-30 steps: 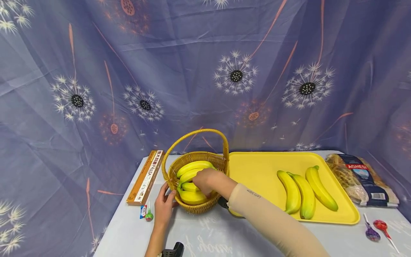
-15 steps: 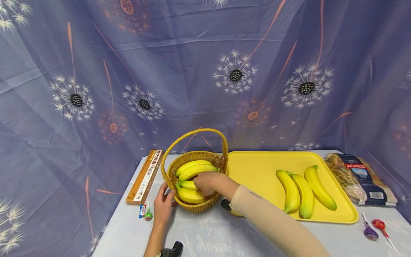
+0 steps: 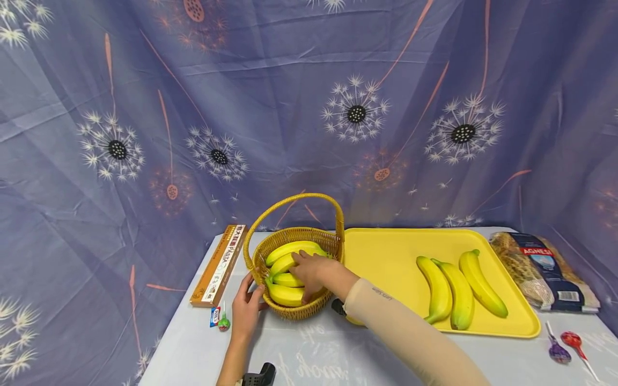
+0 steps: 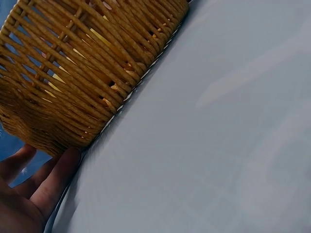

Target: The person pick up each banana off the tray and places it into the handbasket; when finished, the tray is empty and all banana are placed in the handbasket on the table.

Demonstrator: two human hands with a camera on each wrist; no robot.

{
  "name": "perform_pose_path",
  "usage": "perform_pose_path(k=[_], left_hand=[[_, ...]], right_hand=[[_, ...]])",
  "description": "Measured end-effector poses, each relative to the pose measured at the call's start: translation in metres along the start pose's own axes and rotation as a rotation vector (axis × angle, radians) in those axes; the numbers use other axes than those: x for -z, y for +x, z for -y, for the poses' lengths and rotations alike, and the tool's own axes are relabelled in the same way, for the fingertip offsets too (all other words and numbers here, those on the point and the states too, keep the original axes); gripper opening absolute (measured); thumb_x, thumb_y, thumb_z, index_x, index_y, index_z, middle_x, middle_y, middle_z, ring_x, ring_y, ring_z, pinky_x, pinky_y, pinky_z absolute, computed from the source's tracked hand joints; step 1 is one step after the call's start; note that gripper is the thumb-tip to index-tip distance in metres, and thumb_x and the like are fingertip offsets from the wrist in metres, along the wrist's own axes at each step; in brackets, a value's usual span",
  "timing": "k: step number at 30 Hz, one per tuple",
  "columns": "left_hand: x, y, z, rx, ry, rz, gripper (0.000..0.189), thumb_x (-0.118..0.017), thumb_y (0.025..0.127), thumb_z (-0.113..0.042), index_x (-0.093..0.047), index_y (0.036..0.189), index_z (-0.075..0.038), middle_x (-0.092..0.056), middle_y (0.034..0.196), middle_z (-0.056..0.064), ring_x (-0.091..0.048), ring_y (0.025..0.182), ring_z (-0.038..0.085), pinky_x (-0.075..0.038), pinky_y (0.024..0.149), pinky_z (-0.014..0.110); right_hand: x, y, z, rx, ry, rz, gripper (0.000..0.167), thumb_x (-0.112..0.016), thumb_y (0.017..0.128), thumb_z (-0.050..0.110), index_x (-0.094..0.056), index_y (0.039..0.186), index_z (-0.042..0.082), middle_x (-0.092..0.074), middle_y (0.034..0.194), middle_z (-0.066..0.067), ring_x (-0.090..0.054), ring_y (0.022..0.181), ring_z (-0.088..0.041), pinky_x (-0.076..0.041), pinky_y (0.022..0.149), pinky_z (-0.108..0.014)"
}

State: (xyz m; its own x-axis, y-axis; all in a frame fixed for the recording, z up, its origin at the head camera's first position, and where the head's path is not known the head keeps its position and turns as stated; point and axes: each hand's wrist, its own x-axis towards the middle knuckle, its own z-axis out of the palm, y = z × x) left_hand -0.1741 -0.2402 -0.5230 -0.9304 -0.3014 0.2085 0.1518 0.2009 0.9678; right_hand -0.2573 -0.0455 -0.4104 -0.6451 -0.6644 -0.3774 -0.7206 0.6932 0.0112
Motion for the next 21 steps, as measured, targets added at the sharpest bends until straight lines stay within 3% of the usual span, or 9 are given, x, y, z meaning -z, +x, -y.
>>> perform_pose_path(k=[6,10,15,21], left_hand=[[0.000,0.000,0.001,0.009,-0.011,-0.001,0.043,-0.058,0.097,-0.031,-0.050,0.140,-0.027,-0.044,0.143,0.003,-0.063,0.102,0.027,-0.059,0.063,0.039],[0.000,0.000,0.001,0.008,-0.013,0.001,0.044,-0.058,0.097,-0.030,-0.050,0.140,-0.024,-0.044,0.143,0.005,-0.063,0.100,0.028,-0.059,0.062,0.039],[0.000,0.001,0.002,0.004,-0.010,0.004,0.044,-0.058,0.097,-0.030,-0.050,0.140,-0.023,-0.043,0.144,0.008,-0.063,0.100,0.030,-0.059,0.062,0.040],[0.000,0.000,0.001,0.015,-0.004,-0.002,0.044,-0.057,0.098,-0.031,-0.050,0.140,-0.023,-0.045,0.142,0.004,-0.063,0.101,0.026,-0.059,0.062,0.038]], right_hand=[[-0.002,0.001,-0.005,0.055,0.078,-0.052,0.091,-0.075,0.072,0.058,-0.040,0.148,0.023,-0.018,0.157,-0.009,-0.018,0.143,-0.026,-0.029,0.112,-0.037],[0.006,-0.007,-0.027,0.093,0.204,-0.128,0.079,-0.064,0.084,0.057,-0.039,0.148,0.019,-0.026,0.155,-0.010,-0.024,0.141,-0.025,-0.029,0.112,-0.040],[0.021,-0.033,-0.065,0.101,0.341,-0.217,0.064,-0.057,0.094,0.049,-0.040,0.147,0.017,-0.035,0.151,-0.005,-0.028,0.139,-0.024,-0.029,0.112,-0.043],[0.021,-0.069,-0.101,0.074,0.369,-0.284,0.061,-0.059,0.092,0.048,-0.046,0.143,0.018,-0.042,0.146,-0.005,-0.038,0.134,-0.025,-0.036,0.106,-0.045]])
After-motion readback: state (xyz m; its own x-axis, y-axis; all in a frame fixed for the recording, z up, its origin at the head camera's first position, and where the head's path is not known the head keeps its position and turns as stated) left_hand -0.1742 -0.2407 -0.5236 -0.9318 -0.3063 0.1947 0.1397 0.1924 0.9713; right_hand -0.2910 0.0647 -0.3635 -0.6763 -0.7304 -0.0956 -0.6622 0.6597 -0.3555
